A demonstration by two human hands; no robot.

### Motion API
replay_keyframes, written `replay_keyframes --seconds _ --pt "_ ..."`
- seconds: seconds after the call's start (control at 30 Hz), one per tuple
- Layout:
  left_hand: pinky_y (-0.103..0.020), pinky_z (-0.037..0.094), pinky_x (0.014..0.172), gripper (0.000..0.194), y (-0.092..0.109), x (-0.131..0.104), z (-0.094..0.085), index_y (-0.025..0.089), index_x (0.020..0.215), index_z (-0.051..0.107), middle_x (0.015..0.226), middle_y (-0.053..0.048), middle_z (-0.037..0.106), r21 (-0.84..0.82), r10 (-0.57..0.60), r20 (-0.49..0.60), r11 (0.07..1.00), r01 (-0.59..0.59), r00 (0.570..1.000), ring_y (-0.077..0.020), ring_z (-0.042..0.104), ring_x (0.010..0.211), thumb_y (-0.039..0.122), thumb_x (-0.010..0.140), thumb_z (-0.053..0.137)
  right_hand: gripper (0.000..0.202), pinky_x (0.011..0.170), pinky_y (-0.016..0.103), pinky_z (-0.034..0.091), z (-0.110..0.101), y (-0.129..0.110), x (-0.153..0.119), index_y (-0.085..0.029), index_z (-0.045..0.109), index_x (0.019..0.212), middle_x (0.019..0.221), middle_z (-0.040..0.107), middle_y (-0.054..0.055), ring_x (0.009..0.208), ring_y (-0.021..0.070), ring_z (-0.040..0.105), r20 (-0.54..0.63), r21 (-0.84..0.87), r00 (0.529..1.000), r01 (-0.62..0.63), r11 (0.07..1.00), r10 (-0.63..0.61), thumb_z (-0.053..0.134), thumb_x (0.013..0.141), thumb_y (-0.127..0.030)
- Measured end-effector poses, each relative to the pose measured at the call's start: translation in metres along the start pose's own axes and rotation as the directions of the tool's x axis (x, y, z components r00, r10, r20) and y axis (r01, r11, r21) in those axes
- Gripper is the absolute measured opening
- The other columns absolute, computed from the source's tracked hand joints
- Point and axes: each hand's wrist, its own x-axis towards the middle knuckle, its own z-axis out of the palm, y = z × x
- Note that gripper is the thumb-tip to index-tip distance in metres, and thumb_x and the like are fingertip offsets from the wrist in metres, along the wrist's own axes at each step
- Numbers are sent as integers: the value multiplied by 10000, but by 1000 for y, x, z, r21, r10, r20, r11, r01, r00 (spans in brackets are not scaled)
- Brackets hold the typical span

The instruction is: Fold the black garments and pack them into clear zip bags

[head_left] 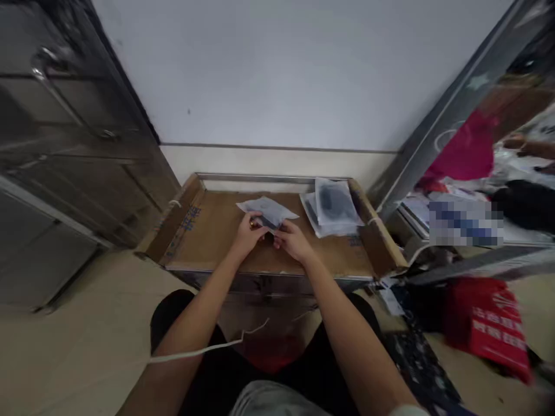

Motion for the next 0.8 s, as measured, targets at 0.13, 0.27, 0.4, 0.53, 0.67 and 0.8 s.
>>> replay_keyframes --seconds 0.13,0.27,0.4,0.53,0.67,0.8 --pt "-216 391 475 544 1 0 1 182 1117 519 614 115 517 -11 -6 -22 1000 6 1000 -72 508 446 232 648 788 317 472 257 405 0 -1 -2 -212 595 945 664 497 -74 500 78 413 -4 31 1000 -22 999 22 785 693 -241" --pt "-215 364 454 531 -1 2 2 186 1108 509 619 112 526 -48 -18 -64 999 15 998 -68 489 424 213 645 768 346 461 248 381 -1 -1 -2 -217 587 942 670 478 -79 509 74 389 -14 53 999 -34 998 35 796 667 -215" --pt "-211 344 441 499 -3 6 1 194 1098 495 622 114 524 -85 -7 -146 996 -5 989 -63 471 422 196 656 729 343 458 249 371 0 -2 -2 -211 581 924 660 457 -84 503 70 374 -27 64 999 -37 997 39 788 652 -191" --pt "-209 351 442 500 -5 9 -2 199 1094 490 620 119 503 -110 13 -227 993 -38 974 -66 468 435 190 648 715 341 459 242 339 0 -7 -5 -211 565 921 638 430 -93 493 65 343 -29 97 998 -57 994 60 762 649 -152" --pt "-210 357 435 507 -6 13 -5 203 1091 481 634 120 494 -130 23 -314 989 -67 949 -66 452 427 181 636 704 318 472 234 300 -3 -12 -6 -216 538 896 612 394 -98 493 66 322 -13 137 994 -105 985 107 728 659 -121" --pt "-188 338 445 510 -5 16 -10 219 1097 469 684 111 490 -132 11 -431 988 -75 903 -50 445 441 148 640 685 326 475 228 260 -10 -14 -4 -215 542 908 611 381 -96 490 66 296 -2 169 992 -126 978 128 697 650 -93"
